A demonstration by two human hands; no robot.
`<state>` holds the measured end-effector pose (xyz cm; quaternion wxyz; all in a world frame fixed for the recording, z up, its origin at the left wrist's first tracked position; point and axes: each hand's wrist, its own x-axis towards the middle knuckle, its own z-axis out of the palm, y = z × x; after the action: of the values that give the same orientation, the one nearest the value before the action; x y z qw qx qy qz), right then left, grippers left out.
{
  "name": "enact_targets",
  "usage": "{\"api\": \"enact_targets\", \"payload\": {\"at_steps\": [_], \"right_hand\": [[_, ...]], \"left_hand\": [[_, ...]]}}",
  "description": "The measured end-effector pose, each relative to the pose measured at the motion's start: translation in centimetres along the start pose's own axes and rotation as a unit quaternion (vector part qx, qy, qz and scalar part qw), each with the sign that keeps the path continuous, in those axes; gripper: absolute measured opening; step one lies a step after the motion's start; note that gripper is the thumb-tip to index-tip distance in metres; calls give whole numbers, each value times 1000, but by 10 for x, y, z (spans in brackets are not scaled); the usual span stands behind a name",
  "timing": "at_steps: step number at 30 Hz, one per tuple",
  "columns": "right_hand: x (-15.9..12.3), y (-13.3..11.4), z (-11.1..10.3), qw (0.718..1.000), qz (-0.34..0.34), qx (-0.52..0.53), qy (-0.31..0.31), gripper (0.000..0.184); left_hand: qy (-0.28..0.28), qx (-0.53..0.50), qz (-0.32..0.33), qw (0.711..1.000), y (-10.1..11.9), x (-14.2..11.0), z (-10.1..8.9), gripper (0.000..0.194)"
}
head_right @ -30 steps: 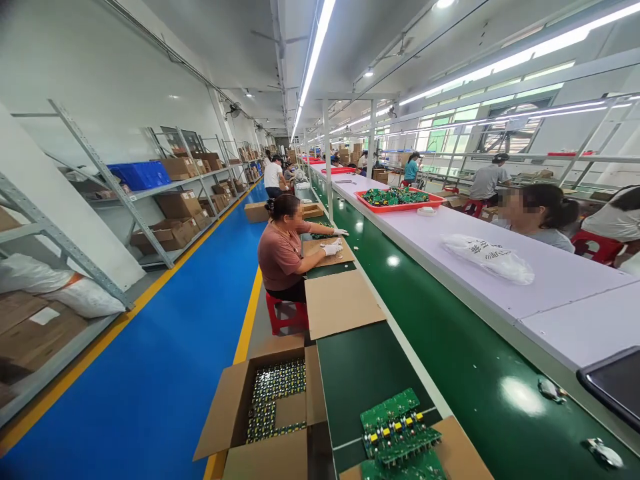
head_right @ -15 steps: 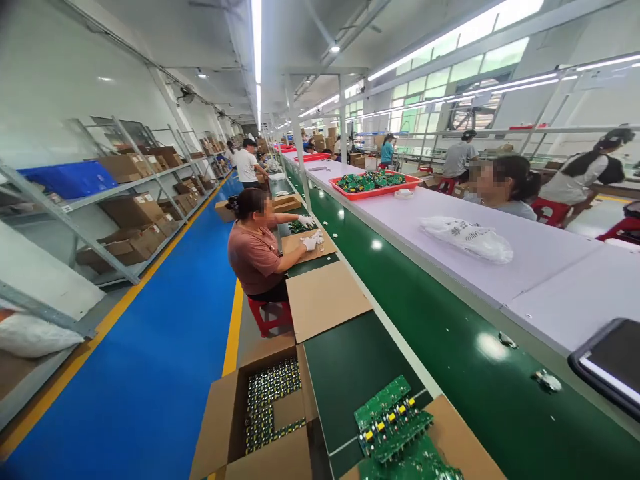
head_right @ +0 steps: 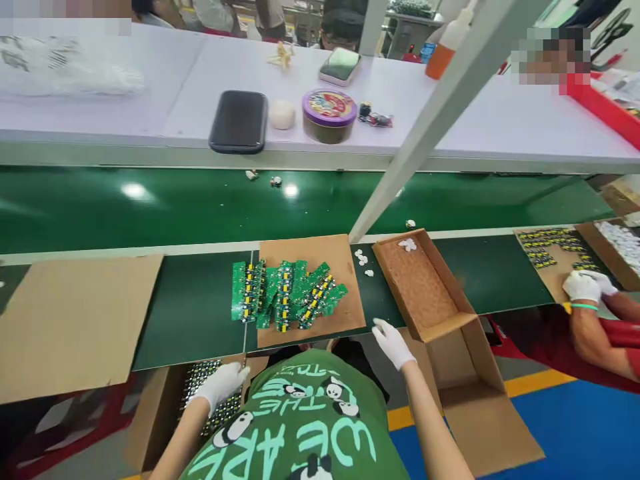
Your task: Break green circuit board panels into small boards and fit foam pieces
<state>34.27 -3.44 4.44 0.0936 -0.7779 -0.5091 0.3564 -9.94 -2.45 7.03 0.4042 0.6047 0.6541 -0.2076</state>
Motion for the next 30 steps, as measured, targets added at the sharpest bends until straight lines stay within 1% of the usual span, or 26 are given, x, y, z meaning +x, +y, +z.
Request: {"api": "enact_targets", "payload": {"at_steps": [1,2,3,4,5,7,8,10,11,13,14,16,18,19,21,22,25,27,30], "right_hand": [[12,-3,1,999,-13,29,-15,29],[28,-9,5,998,-29,55,-24,36],[46,-18,11,996,-41,77,-27,42],[64,-28,18,994,-47,96,-27,48],[80,-39,28,992,-49,115,-30,51],[107,-58,47,986,-40,155,-41,47],[116,-65,55,983,-30,175,-50,40],[126,-75,67,973,-12,219,-69,29],[127,-77,70,967,-5,242,-81,26],[126,-78,72,950,2,293,-109,26],[123,-77,70,940,0,318,-125,25],[117,-74,65,916,-10,368,-158,25],[111,-69,57,892,-30,408,-194,29],[109,-68,53,880,-41,422,-214,32],[107,-65,44,861,-62,438,-249,39],[107,-64,40,856,-72,440,-262,40],[114,-64,29,854,-97,431,-274,39],[121,-67,24,864,-113,414,-264,37],[132,-72,21,893,-138,371,-216,30]], "left_hand": [[-4,1,28,1000,17,4,-4,27],[4,-4,59,998,36,7,-8,30],[24,-12,93,995,59,9,-12,31],[60,-23,137,988,83,10,-15,29],[106,-38,163,980,109,11,-17,26],[186,-42,188,964,156,13,-15,24],[206,-36,201,957,176,16,-11,24],[212,-18,223,951,205,22,0,26],[207,-11,229,951,214,26,6,26],[206,-6,215,955,220,35,18,28],[219,-10,195,956,220,38,23,31],[270,-22,147,951,214,44,29,41],[328,-39,102,938,208,46,29,48],[349,-44,87,932,205,46,27,50],[359,-47,62,930,204,45,19,52],[346,-53,52,935,204,45,14,51],[263,-96,53,959,204,46,0,40],[215,-129,72,965,204,50,-7,31],[185,-167,75,966,206,59,-8,27]]}}
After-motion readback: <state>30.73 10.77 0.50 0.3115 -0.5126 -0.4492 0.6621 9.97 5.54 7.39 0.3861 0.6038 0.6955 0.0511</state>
